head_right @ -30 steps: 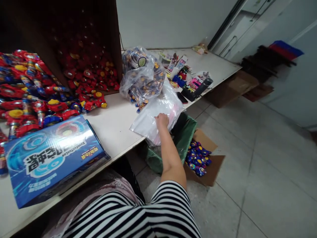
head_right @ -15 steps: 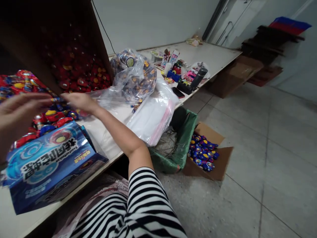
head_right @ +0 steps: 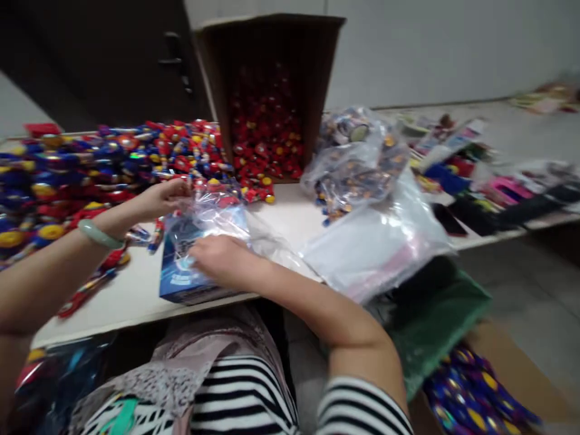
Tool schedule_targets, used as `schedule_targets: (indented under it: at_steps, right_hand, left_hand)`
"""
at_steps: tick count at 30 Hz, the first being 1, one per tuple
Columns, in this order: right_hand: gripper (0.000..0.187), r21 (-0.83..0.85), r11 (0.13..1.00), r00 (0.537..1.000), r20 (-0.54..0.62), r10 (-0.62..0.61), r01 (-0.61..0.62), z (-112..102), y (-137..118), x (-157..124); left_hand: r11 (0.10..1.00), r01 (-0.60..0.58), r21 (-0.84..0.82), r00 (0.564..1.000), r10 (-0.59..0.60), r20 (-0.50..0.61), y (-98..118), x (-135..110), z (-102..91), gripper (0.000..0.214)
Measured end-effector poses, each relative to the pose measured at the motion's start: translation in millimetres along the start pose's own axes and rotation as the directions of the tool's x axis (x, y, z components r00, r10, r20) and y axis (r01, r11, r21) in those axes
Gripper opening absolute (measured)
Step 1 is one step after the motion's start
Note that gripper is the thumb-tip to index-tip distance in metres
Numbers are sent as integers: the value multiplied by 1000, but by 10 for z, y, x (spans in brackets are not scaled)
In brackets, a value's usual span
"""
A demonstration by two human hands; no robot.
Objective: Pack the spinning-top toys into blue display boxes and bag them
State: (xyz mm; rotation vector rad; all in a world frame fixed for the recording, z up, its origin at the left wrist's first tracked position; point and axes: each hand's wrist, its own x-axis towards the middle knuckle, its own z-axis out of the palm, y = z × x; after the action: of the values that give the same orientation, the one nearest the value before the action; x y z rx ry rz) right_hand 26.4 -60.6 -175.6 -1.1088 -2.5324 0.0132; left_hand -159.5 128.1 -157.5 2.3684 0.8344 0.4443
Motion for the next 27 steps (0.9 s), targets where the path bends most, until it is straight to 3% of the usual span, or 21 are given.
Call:
schedule_targets:
  at_steps: [2,3,5,7,9,11,12,13,15,16,17,18,20,23,25,27]
  right_hand:
    - [37,-21,981,937,-303,177,-192,-146,267,-116]
    - [44,-47,954,883,-396,254,-295,-210,398,-112]
    - [62,-90,877,796,-471,380,-471,-306,615,-5]
    - [66,-131,833,798,-399,452,-538,-354,763,175]
    - [44,-128,843,846,-201,493,-522,-372,847,368]
    - [26,-120,835,843,-54,535,-537,-389,863,542]
    - [27,-146,812,824,-46,565,-565,-402,843,622]
    - [30,-194,780,802,-78,592,-595,-417,802,700]
    - [34,-322,719,785,-172,595,-616,-447,666,858]
    - [34,-380,707,798,-184,574,-596,-460,578,938]
    - [34,-425,709,819,-171,547,-562,-469,484,1016]
    - [32,-456,718,841,-151,520,-526,-474,390,1086]
    - [31,-491,728,867,-134,479,-478,-476,231,1172]
    - [31,-515,701,860,-168,482,-493,-449,158,1110]
    - [35,-535,687,851,-130,508,-491,-410,261,973]
    - [36,-570,675,832,-29,554,-469,-381,479,842]
  left_hand:
    - [975,86,-205,992,-104,-77,-55,-227,-161,34]
    - [958,96,-270,989,-122,-82,-57,-312,-213,36]
    - [943,74,-325,994,-97,-54,-42,-417,-255,40]
    - [941,14,-339,999,-26,-31,-47,-451,-259,50]
    - [944,-35,-327,999,29,-23,-100,-454,-292,67]
    - [963,-29,-267,994,0,-106,-160,-464,-390,76]
    - [973,-25,-231,979,-23,-203,-167,-479,-460,78]
    - [981,-38,-192,943,-29,-332,-142,-501,-533,78]
    - [993,-101,-62,813,47,-580,16,-556,-650,73]
    - [991,-125,42,759,123,-640,140,-582,-678,68]
    - [979,-120,166,735,200,-648,274,-601,-682,64]
    - [951,-87,297,746,260,-613,399,-612,-665,62]
    - [854,32,520,827,269,-493,553,-616,-590,65]
    - [728,223,649,921,61,-385,430,-637,-468,36]
    - [712,319,626,914,-58,-401,190,-673,-406,29]
    - [722,378,580,880,-85,-467,-49,-680,-358,31]
